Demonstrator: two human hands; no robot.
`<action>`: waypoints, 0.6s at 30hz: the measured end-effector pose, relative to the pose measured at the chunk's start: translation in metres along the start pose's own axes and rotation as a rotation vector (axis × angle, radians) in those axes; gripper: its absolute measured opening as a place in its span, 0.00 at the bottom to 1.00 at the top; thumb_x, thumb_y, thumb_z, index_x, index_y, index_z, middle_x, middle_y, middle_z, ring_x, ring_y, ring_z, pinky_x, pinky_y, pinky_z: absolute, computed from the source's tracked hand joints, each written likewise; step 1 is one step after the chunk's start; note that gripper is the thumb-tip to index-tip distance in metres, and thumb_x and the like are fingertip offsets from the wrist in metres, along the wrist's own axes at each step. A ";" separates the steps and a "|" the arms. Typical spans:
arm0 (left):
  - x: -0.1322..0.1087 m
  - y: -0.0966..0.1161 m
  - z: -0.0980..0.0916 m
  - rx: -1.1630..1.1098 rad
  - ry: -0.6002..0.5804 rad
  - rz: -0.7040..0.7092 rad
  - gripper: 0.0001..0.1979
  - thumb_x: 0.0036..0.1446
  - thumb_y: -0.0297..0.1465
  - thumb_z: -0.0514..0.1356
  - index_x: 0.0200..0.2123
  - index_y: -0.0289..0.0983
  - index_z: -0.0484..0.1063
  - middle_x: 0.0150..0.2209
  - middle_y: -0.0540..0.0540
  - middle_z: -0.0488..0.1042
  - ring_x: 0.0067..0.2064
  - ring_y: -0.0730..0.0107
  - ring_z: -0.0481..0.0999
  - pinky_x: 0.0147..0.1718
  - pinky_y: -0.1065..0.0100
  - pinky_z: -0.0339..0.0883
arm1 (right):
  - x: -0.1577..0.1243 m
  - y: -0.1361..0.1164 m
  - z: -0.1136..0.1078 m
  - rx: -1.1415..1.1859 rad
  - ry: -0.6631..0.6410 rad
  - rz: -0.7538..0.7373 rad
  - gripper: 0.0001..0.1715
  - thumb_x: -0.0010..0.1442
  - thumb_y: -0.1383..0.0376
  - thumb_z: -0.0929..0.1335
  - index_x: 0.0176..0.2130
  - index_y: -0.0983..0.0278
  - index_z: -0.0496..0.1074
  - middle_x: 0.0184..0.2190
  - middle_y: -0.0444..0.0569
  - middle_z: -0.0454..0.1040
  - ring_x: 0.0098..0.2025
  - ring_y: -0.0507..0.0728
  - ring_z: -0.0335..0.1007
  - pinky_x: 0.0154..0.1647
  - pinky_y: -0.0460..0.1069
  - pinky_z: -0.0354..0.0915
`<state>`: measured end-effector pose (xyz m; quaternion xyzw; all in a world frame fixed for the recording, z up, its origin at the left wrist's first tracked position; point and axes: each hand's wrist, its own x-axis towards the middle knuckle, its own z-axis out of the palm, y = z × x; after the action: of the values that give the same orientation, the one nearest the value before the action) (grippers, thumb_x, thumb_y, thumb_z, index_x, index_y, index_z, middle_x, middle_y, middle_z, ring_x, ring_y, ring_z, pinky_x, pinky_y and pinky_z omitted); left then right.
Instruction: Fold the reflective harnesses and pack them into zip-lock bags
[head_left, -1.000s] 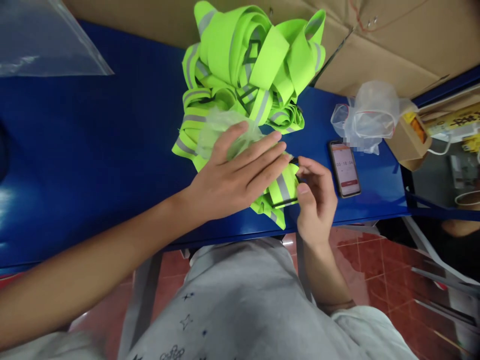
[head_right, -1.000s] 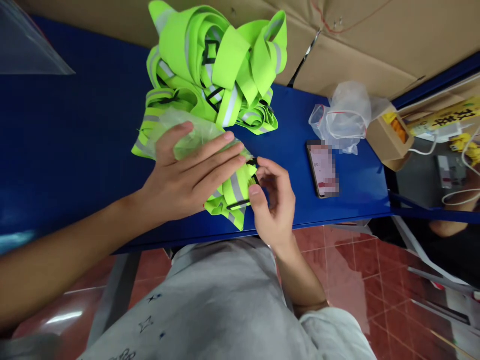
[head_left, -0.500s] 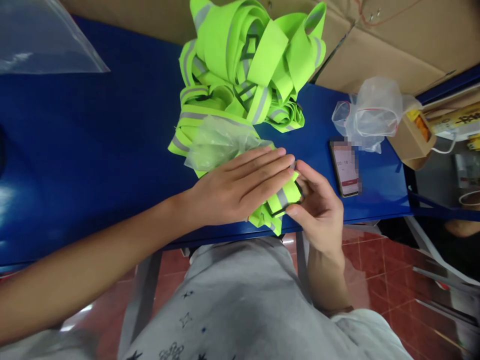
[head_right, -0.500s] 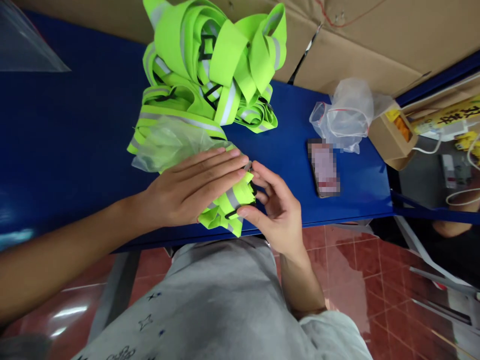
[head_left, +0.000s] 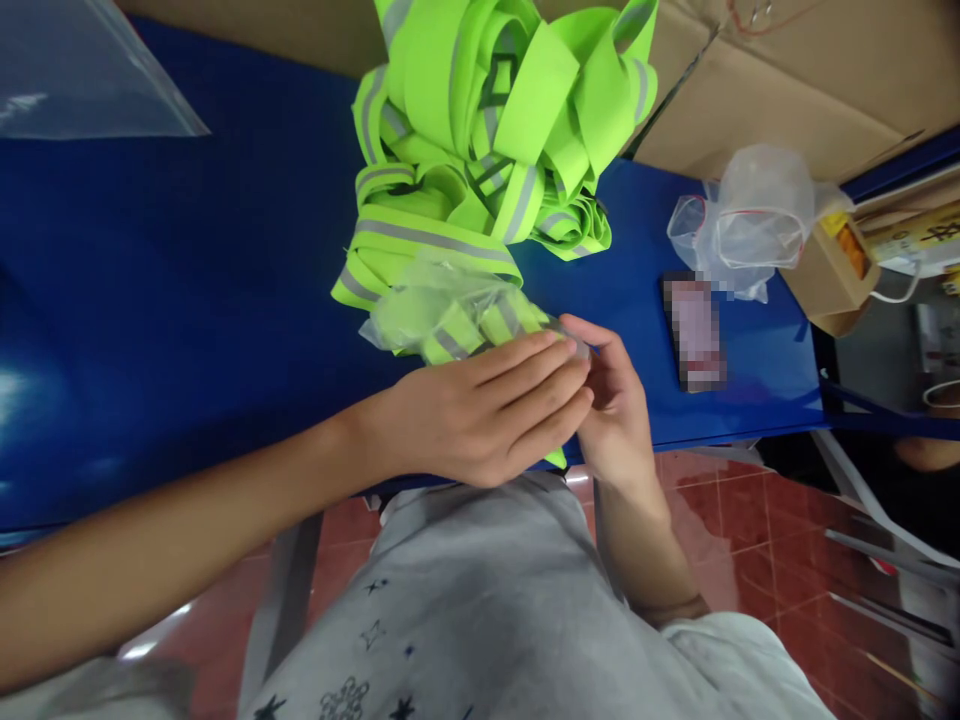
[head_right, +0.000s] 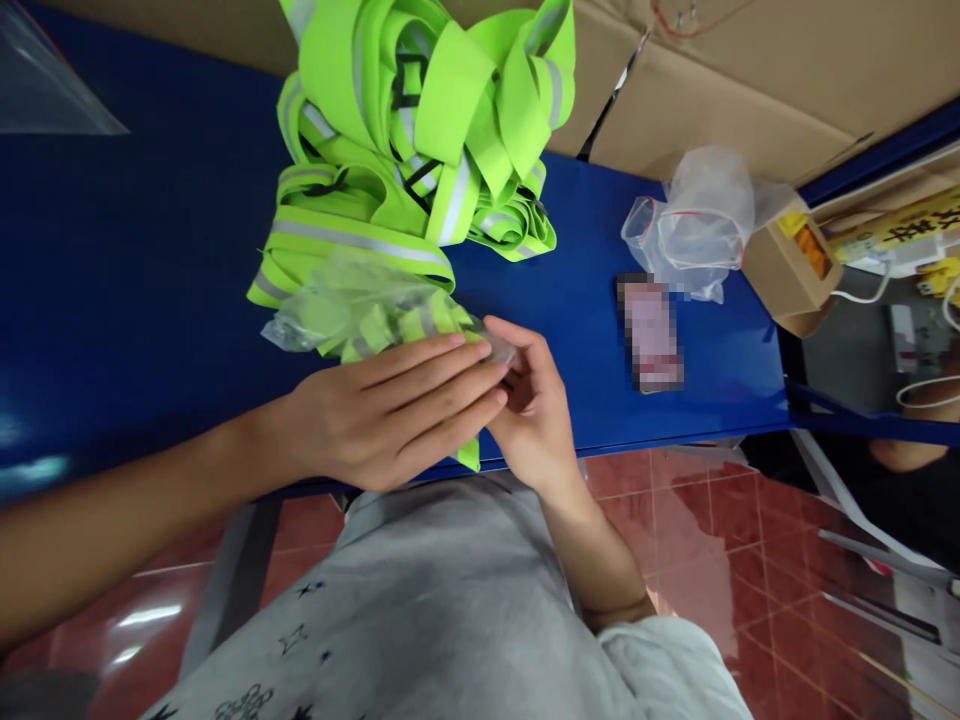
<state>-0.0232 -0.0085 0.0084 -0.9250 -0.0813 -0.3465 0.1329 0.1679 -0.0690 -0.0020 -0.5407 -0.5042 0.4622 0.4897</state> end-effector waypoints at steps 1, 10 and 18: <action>0.000 0.002 0.000 -0.002 -0.002 -0.004 0.18 0.74 0.31 0.60 0.58 0.23 0.76 0.56 0.29 0.83 0.59 0.48 0.84 0.62 0.54 0.79 | 0.001 -0.001 0.004 -0.040 0.031 -0.021 0.24 0.63 0.58 0.76 0.57 0.53 0.73 0.49 0.45 0.80 0.49 0.57 0.79 0.52 0.53 0.78; 0.004 0.011 -0.006 -0.092 0.085 -0.220 0.19 0.74 0.33 0.61 0.66 0.40 0.72 0.65 0.40 0.78 0.69 0.56 0.76 0.69 0.53 0.73 | -0.006 -0.008 -0.012 0.034 -0.075 0.024 0.31 0.60 0.49 0.79 0.58 0.52 0.71 0.50 0.47 0.78 0.50 0.59 0.79 0.51 0.55 0.79; 0.002 0.010 -0.003 -0.160 0.114 -0.230 0.20 0.75 0.29 0.56 0.66 0.31 0.70 0.60 0.35 0.81 0.63 0.50 0.81 0.64 0.51 0.77 | -0.018 -0.014 0.010 -0.168 0.075 -0.111 0.39 0.54 0.56 0.82 0.58 0.52 0.65 0.55 0.47 0.72 0.55 0.56 0.76 0.55 0.52 0.78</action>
<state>-0.0218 -0.0184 0.0100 -0.8960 -0.1512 -0.4170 0.0224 0.1558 -0.0862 0.0111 -0.5682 -0.5517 0.3699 0.4858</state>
